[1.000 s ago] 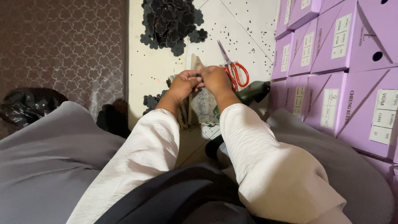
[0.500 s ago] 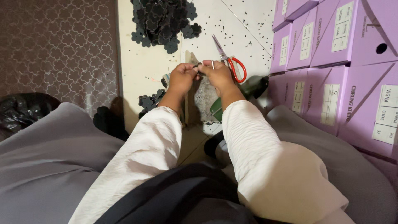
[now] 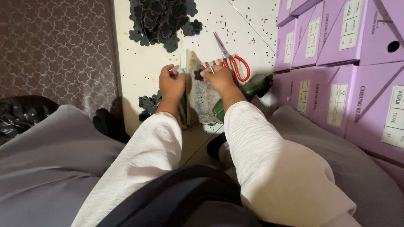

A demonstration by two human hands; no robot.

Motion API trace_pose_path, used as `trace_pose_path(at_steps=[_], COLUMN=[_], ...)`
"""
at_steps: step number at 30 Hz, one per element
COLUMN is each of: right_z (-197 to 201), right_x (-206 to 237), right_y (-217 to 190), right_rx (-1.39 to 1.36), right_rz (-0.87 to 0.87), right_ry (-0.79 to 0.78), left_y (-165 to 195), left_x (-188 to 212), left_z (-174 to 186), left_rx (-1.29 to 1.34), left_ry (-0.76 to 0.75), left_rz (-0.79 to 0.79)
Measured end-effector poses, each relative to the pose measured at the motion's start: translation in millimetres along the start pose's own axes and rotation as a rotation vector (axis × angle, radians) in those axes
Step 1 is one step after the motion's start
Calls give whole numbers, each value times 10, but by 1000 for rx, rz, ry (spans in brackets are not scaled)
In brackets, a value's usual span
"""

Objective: The person sits on the floor and assembles small black flower-shaped pieces using a hot glue gun and red-handled scissors. They repeatedly pick up pieces, apply glue, and trim edges, placing finished units into a growing pile on the floor.

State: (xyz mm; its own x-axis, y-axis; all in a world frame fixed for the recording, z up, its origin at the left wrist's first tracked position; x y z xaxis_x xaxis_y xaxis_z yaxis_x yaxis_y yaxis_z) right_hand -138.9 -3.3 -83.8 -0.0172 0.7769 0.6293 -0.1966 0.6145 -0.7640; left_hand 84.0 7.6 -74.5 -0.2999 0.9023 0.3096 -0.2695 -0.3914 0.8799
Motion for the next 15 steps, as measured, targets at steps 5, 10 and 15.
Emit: trace_pose_path(at_steps=[5, 10, 15], right_z=[-13, 213, 350], right_x=[153, 136, 48], right_y=[-175, -179, -263], right_rx=[240, 514, 485], right_rz=[41, 30, 303], right_ry=[1, 296, 433], left_y=[193, 345, 406], left_x=[165, 243, 291], left_z=[-112, -120, -127], left_rx=[-158, -209, -253], left_ry=[-90, -126, -180], left_rz=[-99, -76, 21])
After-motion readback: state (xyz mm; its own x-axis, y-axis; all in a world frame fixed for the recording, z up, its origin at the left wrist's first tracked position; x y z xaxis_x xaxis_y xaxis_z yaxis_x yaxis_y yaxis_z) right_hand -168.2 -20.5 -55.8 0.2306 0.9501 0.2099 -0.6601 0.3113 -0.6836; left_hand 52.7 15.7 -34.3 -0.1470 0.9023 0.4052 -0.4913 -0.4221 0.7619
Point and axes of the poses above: each hand's wrist, its own x-axis away from the middle knuckle, its own z-axis out of the back of the hand, y = z × x, the point moved 7 cm from there along -x, towards the middle knuckle, and after that the axes turned 5 degrees about -y, right-handed, at the moved point
